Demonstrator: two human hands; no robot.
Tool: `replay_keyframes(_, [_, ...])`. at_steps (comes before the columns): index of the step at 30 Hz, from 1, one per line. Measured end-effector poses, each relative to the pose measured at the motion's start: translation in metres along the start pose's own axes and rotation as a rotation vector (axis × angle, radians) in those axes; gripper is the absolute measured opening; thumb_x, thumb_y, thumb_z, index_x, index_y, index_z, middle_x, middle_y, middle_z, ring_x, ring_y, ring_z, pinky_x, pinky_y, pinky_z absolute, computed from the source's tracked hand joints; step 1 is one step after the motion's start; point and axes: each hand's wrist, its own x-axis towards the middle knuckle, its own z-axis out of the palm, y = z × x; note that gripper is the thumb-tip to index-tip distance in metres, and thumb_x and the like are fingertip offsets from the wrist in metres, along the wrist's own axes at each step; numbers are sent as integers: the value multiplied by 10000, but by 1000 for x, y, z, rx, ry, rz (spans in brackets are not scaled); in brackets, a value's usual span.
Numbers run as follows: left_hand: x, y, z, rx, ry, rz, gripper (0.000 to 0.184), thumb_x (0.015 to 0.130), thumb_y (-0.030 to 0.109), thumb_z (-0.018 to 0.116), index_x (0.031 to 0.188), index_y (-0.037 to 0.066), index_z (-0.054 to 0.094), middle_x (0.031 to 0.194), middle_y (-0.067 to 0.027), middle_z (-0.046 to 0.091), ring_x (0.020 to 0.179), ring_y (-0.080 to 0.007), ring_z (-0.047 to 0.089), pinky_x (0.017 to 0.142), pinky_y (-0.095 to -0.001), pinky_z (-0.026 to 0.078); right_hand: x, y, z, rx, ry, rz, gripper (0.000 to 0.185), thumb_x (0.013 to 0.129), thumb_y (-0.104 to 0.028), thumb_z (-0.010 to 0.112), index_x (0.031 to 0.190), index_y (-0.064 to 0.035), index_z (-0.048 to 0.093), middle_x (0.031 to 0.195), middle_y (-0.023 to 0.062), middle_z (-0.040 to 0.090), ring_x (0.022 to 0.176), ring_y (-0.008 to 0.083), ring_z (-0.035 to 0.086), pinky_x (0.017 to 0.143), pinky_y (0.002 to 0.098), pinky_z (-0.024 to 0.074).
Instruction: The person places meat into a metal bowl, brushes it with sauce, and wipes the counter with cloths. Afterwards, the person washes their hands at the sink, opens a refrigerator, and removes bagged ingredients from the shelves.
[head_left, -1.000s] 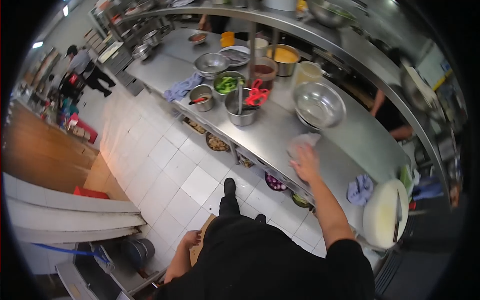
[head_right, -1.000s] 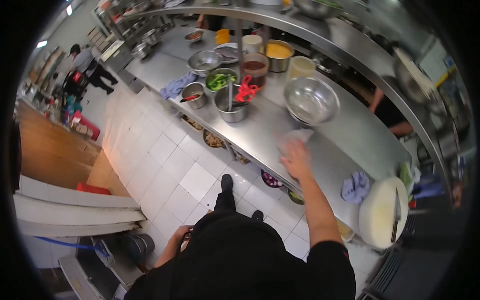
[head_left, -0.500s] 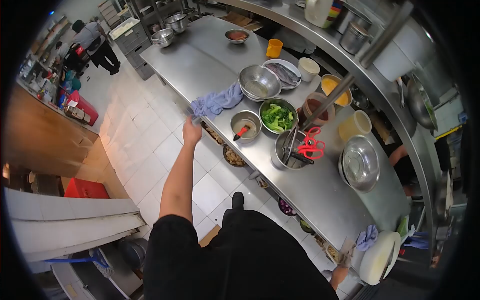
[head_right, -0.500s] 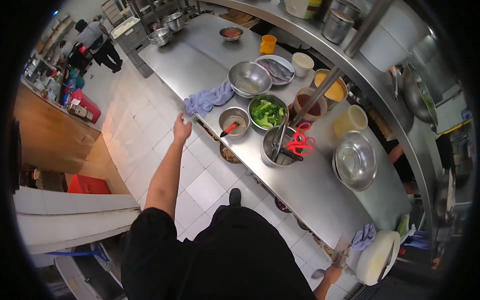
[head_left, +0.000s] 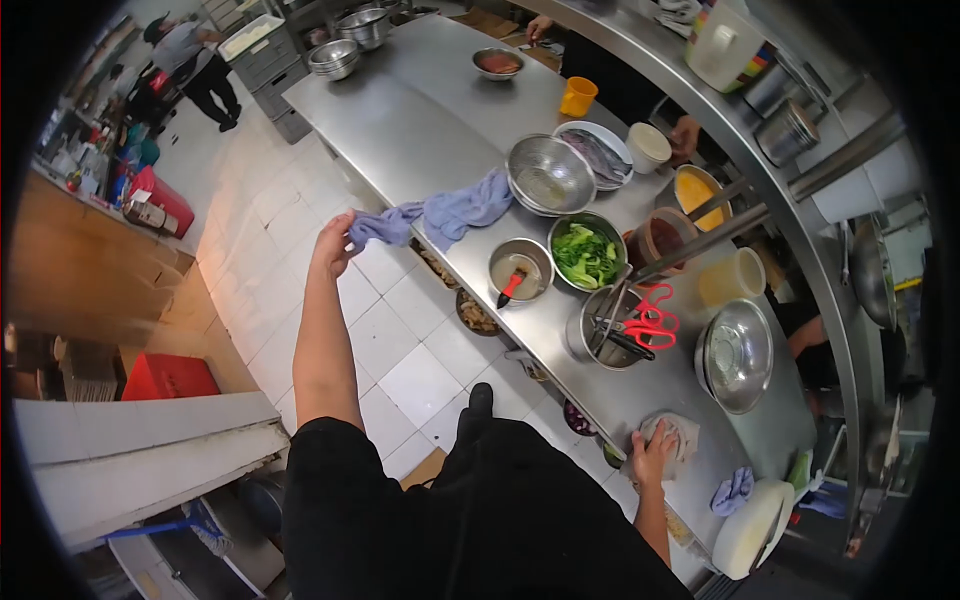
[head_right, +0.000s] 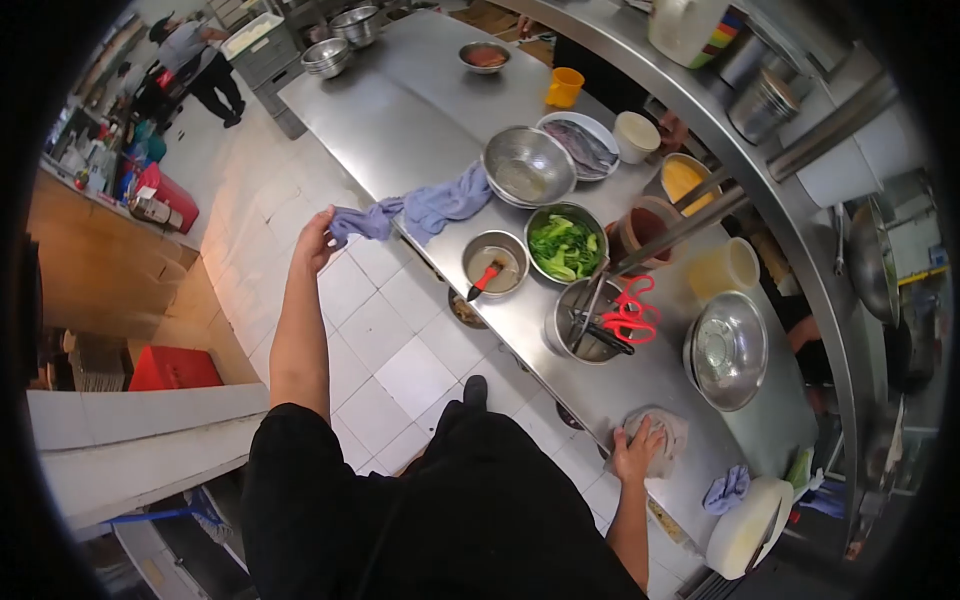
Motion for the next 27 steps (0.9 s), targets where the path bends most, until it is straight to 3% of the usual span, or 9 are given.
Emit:
replay_keyframes(5, [-33, 40, -49, -425, -219, 102, 442, 1064, 337, 411, 1229, -31, 592, 1221, -156, 673, 1115, -293, 653, 1002, -448, 496, 46, -38, -3, -78, -9, -93, 814, 938, -543, 557, 1583, -176, 224, 1600, 343, 64, 1469, 550, 46, 1192, 592, 105])
replay_keyframes(11, [-113, 59, -97, -553, -256, 270, 533, 1047, 421, 410, 1265, -36, 574, 1226, -154, 670, 1141, -281, 641, 1029, -429, 482, 66, -52, 18, -128, 183, -142, 777, 941, -527, 553, 1573, -189, 254, 1616, 291, 102, 1473, 531, 85, 1169, 625, 141])
replay_keyframes(13, [-132, 31, -115, -652, -28, 295, 521, 1031, 472, 418, 1299, 57, 582, 1275, -122, 647, 1206, -271, 601, 1042, -477, 458, 64, -51, 27, -129, 242, -191, 760, 943, -515, 552, 1570, -194, 266, 1617, 282, 114, 1477, 518, 99, 1159, 638, 151])
replay_keyframes(14, [-151, 16, -111, -415, 311, 67, 460, 1006, 484, 457, 1234, 121, 625, 1210, -89, 670, 1194, -277, 607, 1031, -497, 438, 68, -45, 35, -159, 327, -184, 737, 945, -500, 550, 1565, -207, 281, 1604, 291, 150, 1470, 506, 141, 1163, 614, 174])
replay_keyframes(17, [-195, -54, -125, -458, -132, 171, 310, 972, 343, 558, 1165, 111, 635, 1099, -78, 679, 1020, -259, 645, 935, -528, 516, 71, -42, 44, -195, 441, -208, 698, 944, -487, 543, 1550, -227, 314, 1580, 288, 224, 1457, 482, 209, 1147, 607, 225])
replay_keyframes(21, [-320, -108, -107, 101, 473, 96, 490, 810, 449, 765, 1039, 22, 697, 928, -124, 711, 813, -193, 684, 747, -336, 550, 84, -36, 44, -339, 507, -224, 641, 939, -485, 522, 1507, -226, 374, 1513, 236, 375, 1408, 431, 325, 1052, 617, 365])
replay_keyframes(24, [-417, -187, -130, -333, 445, -95, 775, 806, 864, 471, 927, 114, 622, 840, -86, 684, 664, -215, 667, 536, -431, 506, 73, -44, 42, -443, 583, -221, 597, 956, -489, 515, 1463, -184, 436, 1397, 212, 514, 1309, 402, 471, 1045, 531, 414])
replay_keyframes(26, [-479, -260, -153, -604, 427, -150, 664, 936, 746, 375, 986, 120, 593, 788, -85, 650, 691, -263, 679, 587, -494, 568, 87, -38, 41, -449, 553, -306, 558, 961, -481, 512, 1443, -202, 481, 1333, 196, 565, 1239, 377, 543, 942, 516, 485])
replay_keyframes(27, [-506, -308, -167, -659, 515, -117, 486, 1001, 534, 433, 936, 83, 601, 806, -110, 657, 696, -285, 683, 606, -495, 588, 83, -39, 37, -463, 550, -347, 553, 963, -477, 510, 1441, -200, 483, 1330, 196, 566, 1234, 375, 545, 940, 515, 486])
